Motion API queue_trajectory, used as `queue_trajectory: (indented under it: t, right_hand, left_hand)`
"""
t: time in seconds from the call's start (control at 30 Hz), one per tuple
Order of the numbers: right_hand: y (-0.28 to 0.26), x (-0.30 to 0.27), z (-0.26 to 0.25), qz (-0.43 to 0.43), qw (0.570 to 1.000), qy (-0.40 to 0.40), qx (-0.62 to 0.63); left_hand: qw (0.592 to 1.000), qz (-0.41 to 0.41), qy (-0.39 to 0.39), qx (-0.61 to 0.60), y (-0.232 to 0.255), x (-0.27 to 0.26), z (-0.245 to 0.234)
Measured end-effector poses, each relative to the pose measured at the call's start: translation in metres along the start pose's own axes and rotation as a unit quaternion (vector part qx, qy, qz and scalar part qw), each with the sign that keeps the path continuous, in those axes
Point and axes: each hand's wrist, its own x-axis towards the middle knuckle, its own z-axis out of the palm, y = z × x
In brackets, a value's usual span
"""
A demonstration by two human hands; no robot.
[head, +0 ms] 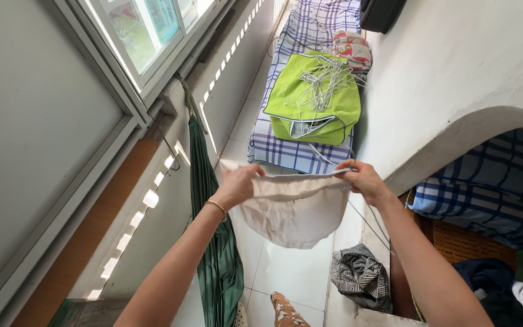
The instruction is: The recorder takes laundry items, places them on hangers, and hangs them on a rack.
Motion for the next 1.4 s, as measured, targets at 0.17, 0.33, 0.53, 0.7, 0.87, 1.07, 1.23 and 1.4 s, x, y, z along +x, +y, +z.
queue_trajectory:
  t: [0.17, 0.33, 0.53, 0.7, 0.87, 1.07, 1.23, 1.4]
  right_hand:
    - [-0.042, -0.012, 0.053, -0.059, 0.994, -0.066, -0.068]
    - [-0.063, -0.016, 0.073, -0.117, 0.985, -0.127, 0.012]
    - [-0.029, -0.022, 0.056, -0.24, 0.877, 0.204, -0.361]
    - [0.07, -0.012, 0.038, -0.089, 0.906, 0.117, -0.396]
    - [0.079, 0.011, 0.021, -0.084, 0.978, 0.037, -0.186]
    - [-0.001, -0.002, 0.042, -0.156, 0.969, -0.175, -0.074]
    - [-0.043, 0.005, 0.058, -0.163, 0.947, -0.228, -0.154]
    - [-0.06, 0.018, 0.068, -0.209, 0.769, -0.136, -0.589]
  left_hand:
    - [0.98, 0.091, -0.086, -0.156, 0.014, 0.007, 0.06]
    - [0.962, 0.076, -0.122, -0.231, 0.045, 0.024, 0.107]
    - [0.736, -0.084, -0.017, -0.672, 0.085, 0.036, 0.047]
    - [0.638, -0.007, -0.001, -0.77, 0.079, 0.039, -0.009]
    - [0.814, 0.009, 0.031, -0.581, 0.027, 0.03, -0.046]
    - [0.963, -0.08, 0.135, -0.218, -0.029, 0.023, -0.072]
    - [0.973, -0.086, 0.172, -0.128, -0.069, 0.018, -0.081]
    - [0.962, -0.103, 0.222, -0.122, -0.087, 0.002, -0.095]
